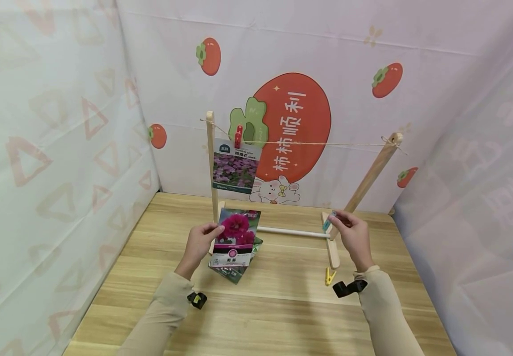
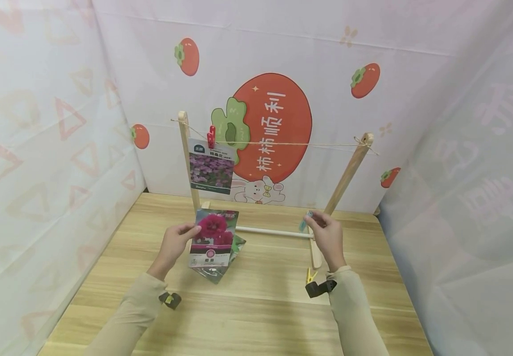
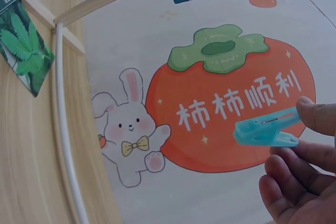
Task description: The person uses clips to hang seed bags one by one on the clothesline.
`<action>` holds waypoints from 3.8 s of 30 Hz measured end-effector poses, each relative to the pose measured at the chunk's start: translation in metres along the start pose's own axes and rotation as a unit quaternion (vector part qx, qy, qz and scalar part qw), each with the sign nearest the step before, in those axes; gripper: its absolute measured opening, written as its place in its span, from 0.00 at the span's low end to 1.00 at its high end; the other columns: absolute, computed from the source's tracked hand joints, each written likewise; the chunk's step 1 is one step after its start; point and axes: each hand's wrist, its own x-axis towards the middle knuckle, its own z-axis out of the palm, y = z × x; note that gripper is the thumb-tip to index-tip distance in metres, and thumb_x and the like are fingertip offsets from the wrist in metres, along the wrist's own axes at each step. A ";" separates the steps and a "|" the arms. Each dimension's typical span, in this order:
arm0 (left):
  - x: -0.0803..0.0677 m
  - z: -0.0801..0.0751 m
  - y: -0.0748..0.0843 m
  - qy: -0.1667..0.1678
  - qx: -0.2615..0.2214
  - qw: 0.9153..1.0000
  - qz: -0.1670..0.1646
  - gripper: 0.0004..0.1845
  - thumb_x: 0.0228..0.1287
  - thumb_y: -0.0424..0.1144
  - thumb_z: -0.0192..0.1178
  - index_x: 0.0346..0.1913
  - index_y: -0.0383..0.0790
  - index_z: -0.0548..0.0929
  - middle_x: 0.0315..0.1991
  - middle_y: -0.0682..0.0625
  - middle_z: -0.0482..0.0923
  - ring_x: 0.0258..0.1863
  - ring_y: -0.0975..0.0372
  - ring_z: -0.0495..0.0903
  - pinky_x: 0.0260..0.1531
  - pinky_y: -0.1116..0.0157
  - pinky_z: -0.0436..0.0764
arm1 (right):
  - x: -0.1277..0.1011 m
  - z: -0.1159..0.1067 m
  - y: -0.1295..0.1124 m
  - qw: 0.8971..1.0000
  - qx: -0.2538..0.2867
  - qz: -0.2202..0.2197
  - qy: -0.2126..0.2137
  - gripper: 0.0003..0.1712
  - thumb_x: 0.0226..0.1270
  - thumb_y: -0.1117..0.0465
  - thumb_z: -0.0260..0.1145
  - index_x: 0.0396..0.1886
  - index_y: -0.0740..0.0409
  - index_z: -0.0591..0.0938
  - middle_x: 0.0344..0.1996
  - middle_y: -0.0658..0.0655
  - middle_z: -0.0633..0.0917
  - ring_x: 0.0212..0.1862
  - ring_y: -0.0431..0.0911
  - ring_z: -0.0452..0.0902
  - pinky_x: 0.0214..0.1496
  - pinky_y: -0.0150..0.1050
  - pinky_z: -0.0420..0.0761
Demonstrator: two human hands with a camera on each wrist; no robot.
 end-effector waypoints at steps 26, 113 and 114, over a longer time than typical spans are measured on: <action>0.007 0.000 0.034 0.003 -0.016 0.999 0.038 0.16 0.66 0.41 0.64 0.46 0.30 0.85 0.41 0.41 0.85 0.35 0.65 0.76 0.42 0.66 0.77 | 0.019 0.000 -0.036 0.998 0.030 -0.050 -0.010 0.23 0.64 0.52 0.69 0.50 0.65 0.83 0.32 0.35 0.82 0.36 0.30 0.77 0.38 0.23 0.75; 0.047 0.046 0.126 0.022 -0.092 0.982 0.164 0.16 0.65 0.44 0.64 0.45 0.33 0.85 0.34 0.48 0.82 0.28 0.65 0.72 0.28 0.72 0.70 | 0.064 0.007 -0.149 0.956 -0.006 -0.292 -0.005 0.16 0.65 0.63 0.67 0.50 0.66 0.85 0.40 0.65 0.87 0.35 0.27 0.75 0.40 0.22 0.73; 0.047 0.047 0.127 0.018 -0.095 0.981 0.165 0.16 0.66 0.43 0.64 0.45 0.32 0.85 0.35 0.47 0.82 0.29 0.65 0.72 0.29 0.72 0.71 | 0.065 0.007 -0.150 0.956 -0.008 -0.294 -0.004 0.15 0.65 0.63 0.67 0.50 0.65 0.85 0.40 0.65 0.87 0.35 0.27 0.74 0.40 0.22 0.72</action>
